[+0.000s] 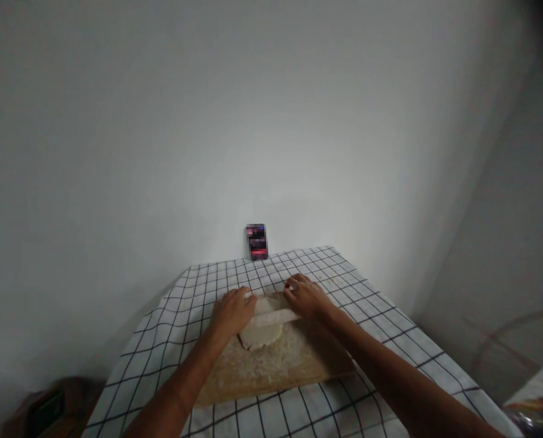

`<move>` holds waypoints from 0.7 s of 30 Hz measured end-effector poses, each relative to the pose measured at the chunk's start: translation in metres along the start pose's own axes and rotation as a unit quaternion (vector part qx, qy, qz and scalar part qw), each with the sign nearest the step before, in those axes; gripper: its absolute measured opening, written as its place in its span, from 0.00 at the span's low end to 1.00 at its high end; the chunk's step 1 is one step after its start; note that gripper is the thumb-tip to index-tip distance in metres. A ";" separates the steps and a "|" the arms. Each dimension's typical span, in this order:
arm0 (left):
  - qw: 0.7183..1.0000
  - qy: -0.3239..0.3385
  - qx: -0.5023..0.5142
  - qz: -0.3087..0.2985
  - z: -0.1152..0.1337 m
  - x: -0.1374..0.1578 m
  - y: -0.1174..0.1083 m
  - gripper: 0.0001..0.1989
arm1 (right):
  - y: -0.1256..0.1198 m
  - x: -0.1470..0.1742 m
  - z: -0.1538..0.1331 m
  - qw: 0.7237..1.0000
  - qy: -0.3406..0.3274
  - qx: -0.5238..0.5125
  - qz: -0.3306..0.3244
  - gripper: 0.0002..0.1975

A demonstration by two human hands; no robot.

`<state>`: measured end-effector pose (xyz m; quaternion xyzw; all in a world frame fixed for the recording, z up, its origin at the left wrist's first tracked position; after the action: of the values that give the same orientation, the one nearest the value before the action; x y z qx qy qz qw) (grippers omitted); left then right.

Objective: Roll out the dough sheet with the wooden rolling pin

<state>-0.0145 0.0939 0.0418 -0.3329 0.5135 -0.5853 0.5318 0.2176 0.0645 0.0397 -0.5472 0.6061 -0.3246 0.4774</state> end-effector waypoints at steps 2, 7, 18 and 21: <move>1.000 -0.027 0.002 -0.013 0.001 -0.005 -0.003 0.21 | 0.003 -0.011 0.002 1.000 0.006 -0.003 0.001 0.19; 0.999 -0.039 -0.005 -0.027 0.008 -0.008 -0.013 0.22 | 0.007 -0.026 0.004 1.000 0.005 0.014 -0.021 0.19; 0.995 0.057 -0.086 0.019 0.016 0.027 -0.010 0.17 | 0.014 0.031 0.007 0.992 -0.108 0.065 0.023 0.20; 0.992 0.087 -0.085 0.038 0.017 0.038 -0.009 0.18 | 0.012 0.048 0.005 0.992 -0.110 0.044 0.037 0.21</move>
<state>-0.0089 0.0526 0.0491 -0.3052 0.6177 -0.5458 0.4769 0.2206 0.0203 0.0166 -0.5353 0.5550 -0.2706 0.5764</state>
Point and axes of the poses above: each hand's wrist, its own x-axis away from the middle knuckle, its own y-axis out of the palm, z = x × y, the point moved 3 cm from there along -x, towards the middle knuckle, and after that the axes turned 3 degrees about z, right-handed, at the moved point
